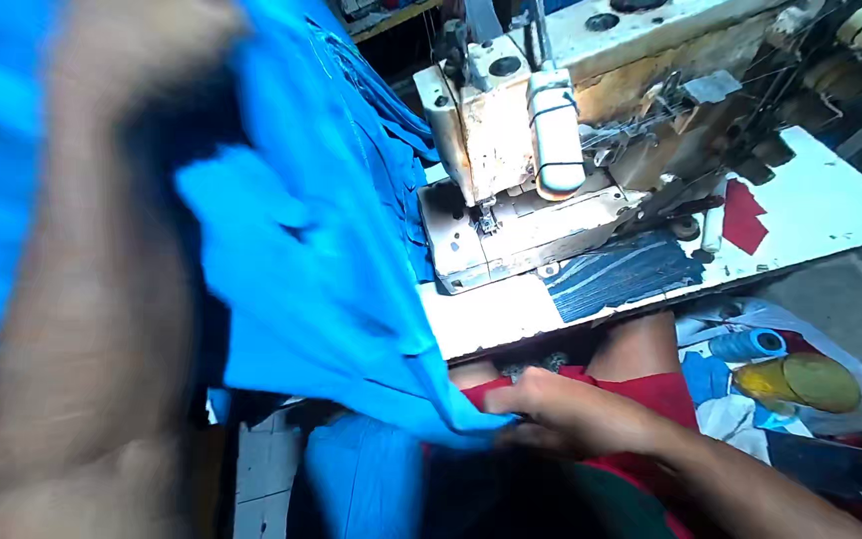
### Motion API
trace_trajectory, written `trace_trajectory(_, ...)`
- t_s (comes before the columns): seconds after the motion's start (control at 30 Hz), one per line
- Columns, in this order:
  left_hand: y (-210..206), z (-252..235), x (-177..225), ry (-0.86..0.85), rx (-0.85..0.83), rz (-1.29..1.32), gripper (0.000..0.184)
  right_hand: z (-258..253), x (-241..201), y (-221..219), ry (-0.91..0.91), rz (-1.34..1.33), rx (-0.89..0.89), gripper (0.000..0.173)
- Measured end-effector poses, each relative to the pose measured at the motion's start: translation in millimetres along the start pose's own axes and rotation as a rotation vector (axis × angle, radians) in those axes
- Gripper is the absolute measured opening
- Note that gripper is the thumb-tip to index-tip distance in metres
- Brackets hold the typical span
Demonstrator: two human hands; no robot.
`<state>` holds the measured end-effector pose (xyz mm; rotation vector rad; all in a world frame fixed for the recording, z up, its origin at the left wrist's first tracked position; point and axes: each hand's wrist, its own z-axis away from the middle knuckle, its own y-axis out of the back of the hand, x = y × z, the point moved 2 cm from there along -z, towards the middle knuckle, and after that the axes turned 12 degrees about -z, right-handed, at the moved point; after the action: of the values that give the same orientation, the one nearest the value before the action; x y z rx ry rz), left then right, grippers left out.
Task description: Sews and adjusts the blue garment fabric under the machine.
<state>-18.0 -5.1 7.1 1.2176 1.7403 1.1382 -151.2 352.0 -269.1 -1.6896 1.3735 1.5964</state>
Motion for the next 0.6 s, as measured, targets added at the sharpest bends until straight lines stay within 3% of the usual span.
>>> trace_trajectory(0.1, -58, -1, 53, -0.117, -0.19, 0.049, 0.021, 56, 23, 1, -0.251, -0.082, -0.049, 0.006)
trace_trajectory(0.23, -112, 21, 63, -0.07, -0.167, 0.144, 0.015, 94, 44, 7, -0.558, -0.009, -0.065, 0.018)
trace_trajectory(0.3, -119, 32, 67, -0.036, -0.159, 0.193, 0.015, 94, 42, 19, -0.646, 0.123, 0.062, 0.024)
trace_trajectory(0.37, -118, 41, 76, 0.008, -0.157, 0.2, 0.016, 79, 34, 32, -0.55, 0.279, 0.319, 0.026)
trace_trajectory(0.5, -116, 49, 98, 0.06, -0.182, 0.137, 0.018, 10, 6, 48, -0.113, 0.41, 0.75, 0.026)
trace_trajectory(0.6, -120, 53, 109, 0.142, -0.125, 0.066, 0.017, -53, 6, 46, 0.033, 0.302, 0.878, 0.051)
